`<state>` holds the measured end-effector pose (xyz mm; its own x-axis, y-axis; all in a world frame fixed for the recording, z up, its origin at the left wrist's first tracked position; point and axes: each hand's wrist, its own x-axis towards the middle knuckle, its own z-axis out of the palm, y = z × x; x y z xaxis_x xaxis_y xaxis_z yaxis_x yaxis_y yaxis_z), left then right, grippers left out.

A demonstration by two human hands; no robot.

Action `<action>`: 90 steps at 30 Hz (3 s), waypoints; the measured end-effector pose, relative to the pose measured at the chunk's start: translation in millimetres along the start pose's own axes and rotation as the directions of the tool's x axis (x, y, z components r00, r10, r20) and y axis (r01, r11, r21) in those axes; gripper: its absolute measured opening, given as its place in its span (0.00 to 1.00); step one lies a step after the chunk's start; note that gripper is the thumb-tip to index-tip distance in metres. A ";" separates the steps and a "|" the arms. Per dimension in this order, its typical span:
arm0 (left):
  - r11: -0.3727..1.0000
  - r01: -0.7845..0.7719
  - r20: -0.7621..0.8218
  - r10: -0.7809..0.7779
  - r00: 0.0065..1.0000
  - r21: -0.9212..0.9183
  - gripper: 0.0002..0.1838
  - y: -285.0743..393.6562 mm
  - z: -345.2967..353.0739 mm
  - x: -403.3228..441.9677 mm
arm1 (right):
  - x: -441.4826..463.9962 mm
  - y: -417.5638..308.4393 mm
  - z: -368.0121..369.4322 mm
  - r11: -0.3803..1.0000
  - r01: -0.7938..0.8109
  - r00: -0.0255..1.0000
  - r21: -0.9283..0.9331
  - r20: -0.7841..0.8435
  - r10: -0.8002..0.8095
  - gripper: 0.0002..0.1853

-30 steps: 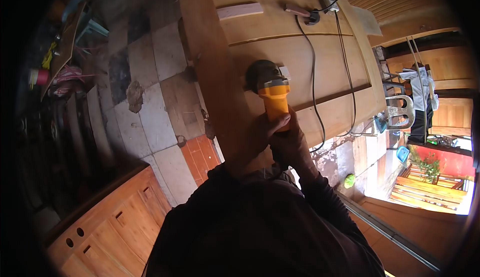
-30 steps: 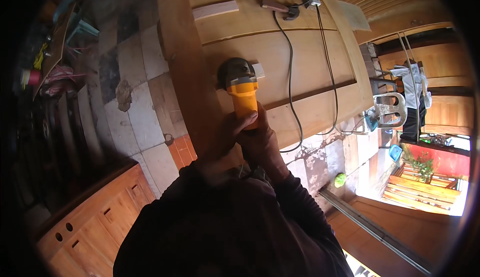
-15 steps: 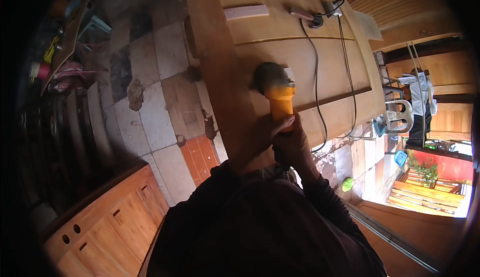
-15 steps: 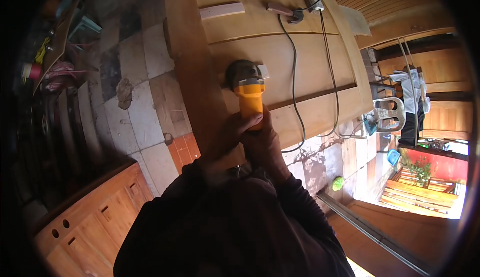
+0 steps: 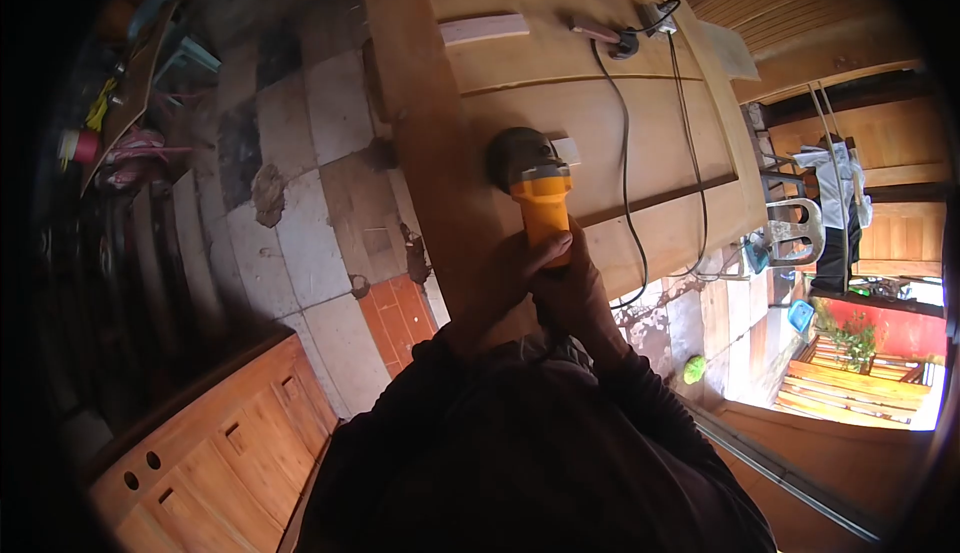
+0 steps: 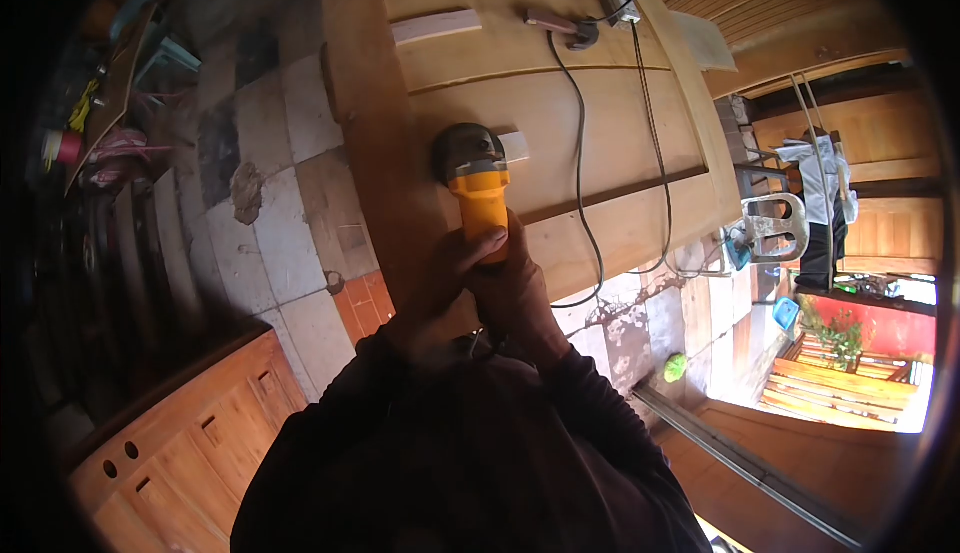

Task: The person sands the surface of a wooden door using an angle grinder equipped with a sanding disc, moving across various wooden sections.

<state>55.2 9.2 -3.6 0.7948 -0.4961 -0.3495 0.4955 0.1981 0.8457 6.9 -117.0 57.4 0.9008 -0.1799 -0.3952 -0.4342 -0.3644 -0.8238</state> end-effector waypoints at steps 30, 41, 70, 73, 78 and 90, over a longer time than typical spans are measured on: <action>0.987 -0.061 -0.093 0.047 0.995 -0.149 0.27 -7.4 19.0 9.8 | 12.1 19.4 -15.4 0.982 0.186 0.982 -0.042 0.025 -0.185 0.47; 0.991 0.052 0.128 -0.036 0.991 -0.123 0.23 -2.0 58.9 71.2 | 24.4 2.7 -74.2 0.977 -0.084 0.996 0.196 0.012 0.084 0.40; 0.996 -0.018 0.067 0.024 0.997 -0.092 0.22 -13.6 66.0 48.1 | 15.1 27.9 -70.6 0.999 -0.047 0.999 0.005 -0.012 0.047 0.44; 0.984 -0.030 -0.008 0.029 1.000 -0.176 0.22 -7.6 70.4 35.7 | 16.7 32.9 -69.3 0.991 0.028 0.999 -0.131 -0.027 -0.032 0.43; 0.991 0.063 0.131 -0.047 0.990 -0.122 0.22 -3.6 63.1 61.4 | 21.9 5.9 -78.0 0.980 -0.136 0.990 0.146 0.046 0.130 0.42; 0.998 -0.050 0.051 0.052 0.997 -0.035 0.22 -24.8 62.6 62.5 | 16.8 24.9 -72.7 0.987 -0.091 0.996 0.133 -0.008 0.093 0.44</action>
<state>70.6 -79.6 -21.1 0.8005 -0.5276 -0.2843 0.4673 0.2524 0.8473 10.9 -195.6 59.8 0.8565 -0.2207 -0.4666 -0.5099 -0.2218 -0.8311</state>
